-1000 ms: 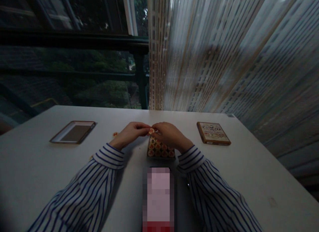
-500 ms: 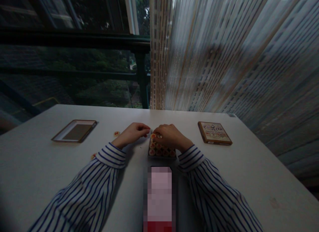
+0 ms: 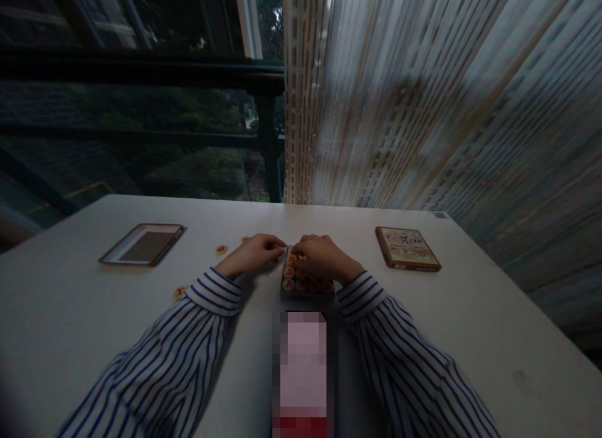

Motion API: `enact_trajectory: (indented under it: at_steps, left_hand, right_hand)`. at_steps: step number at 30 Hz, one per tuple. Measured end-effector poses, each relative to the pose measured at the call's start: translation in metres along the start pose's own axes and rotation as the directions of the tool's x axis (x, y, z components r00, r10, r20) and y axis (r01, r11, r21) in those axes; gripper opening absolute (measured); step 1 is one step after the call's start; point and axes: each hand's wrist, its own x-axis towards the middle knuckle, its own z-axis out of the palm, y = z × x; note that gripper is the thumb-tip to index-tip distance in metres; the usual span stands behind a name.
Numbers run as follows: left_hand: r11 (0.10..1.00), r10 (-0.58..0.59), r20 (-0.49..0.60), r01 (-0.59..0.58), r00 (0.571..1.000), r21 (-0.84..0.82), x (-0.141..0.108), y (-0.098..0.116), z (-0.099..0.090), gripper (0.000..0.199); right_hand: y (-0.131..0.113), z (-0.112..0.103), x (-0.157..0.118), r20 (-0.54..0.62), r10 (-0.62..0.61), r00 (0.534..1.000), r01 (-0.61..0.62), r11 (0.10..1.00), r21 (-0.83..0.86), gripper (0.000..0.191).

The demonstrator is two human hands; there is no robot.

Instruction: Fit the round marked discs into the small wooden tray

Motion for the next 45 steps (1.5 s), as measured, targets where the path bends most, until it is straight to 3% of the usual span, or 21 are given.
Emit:
enact_trajectory:
  at_steps: [25, 45]
  left_hand:
    - [1.0, -0.003, 0.006, 0.003, 1.0, 0.029, -0.003, 0.002, 0.0, 0.032]
    - [0.997, -0.064, 0.184, 0.072, 0.981, -0.037, -0.011, 0.012, -0.005, 0.049]
  right_hand:
    - [0.002, 0.002, 0.0, 0.034, -0.022, 0.999, 0.021, 0.999, 0.025, 0.032]
    - [0.004, 0.003, -0.001, 0.034, -0.03, 0.999, 0.029, 0.999, 0.017, 0.029]
